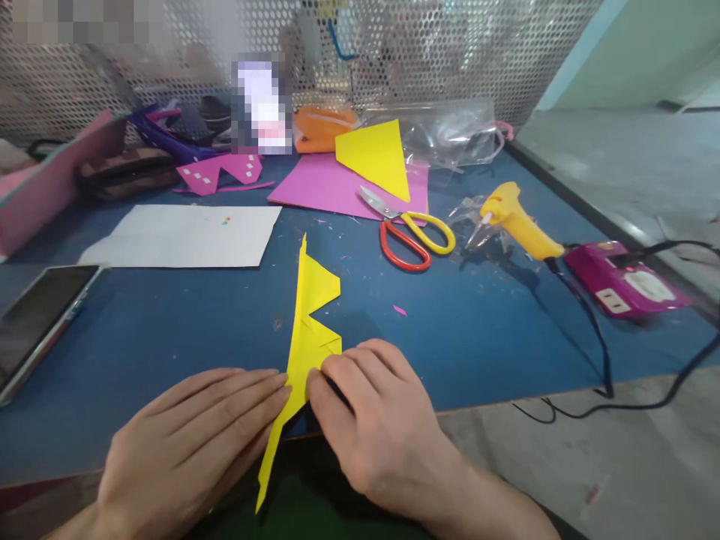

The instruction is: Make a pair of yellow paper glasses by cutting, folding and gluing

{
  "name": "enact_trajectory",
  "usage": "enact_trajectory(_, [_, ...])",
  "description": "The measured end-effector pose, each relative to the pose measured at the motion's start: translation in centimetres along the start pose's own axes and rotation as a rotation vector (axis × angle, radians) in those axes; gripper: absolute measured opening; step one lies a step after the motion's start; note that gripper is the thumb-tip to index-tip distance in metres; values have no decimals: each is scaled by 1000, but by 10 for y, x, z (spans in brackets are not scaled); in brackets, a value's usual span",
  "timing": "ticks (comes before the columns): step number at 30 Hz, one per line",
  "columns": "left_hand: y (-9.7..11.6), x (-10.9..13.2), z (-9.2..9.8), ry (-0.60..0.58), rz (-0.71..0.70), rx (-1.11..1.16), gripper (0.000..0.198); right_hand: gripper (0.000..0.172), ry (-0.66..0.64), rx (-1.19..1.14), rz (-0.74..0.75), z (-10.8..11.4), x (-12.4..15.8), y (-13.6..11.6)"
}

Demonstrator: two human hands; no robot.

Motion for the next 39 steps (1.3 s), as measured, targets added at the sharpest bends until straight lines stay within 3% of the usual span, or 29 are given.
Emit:
enact_trajectory(11, [-11,-15,-1,-17,140,223,12,17,-52,-99,-75,-2,0,5])
enact_trajectory(21, [-24,-18,-3,-90,240,417,14,19,-82,-203,-177,-1,-2,8])
enact_trajectory(26, [-26,-23,-4,-109,219,438,17,16,-86,-225,-204,-2,-5,6])
enact_trajectory(32, [-26,-27,-2,-111,190,408,18,15,-128,-241,-120,-5,-7,0])
enact_trajectory(39, [-27,-26,-2,-133,146,411,16,18,-59,-229,-130,-5,-7,-1])
Point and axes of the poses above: each hand's wrist, its own x-axis away from the middle knuckle, its own z-axis out of the back of the hand, y = z × x, the point moved 4 cm from there along -x, towards the middle knuckle, and after that the axes turned 4 degrees about x, right-handed, at the moved point
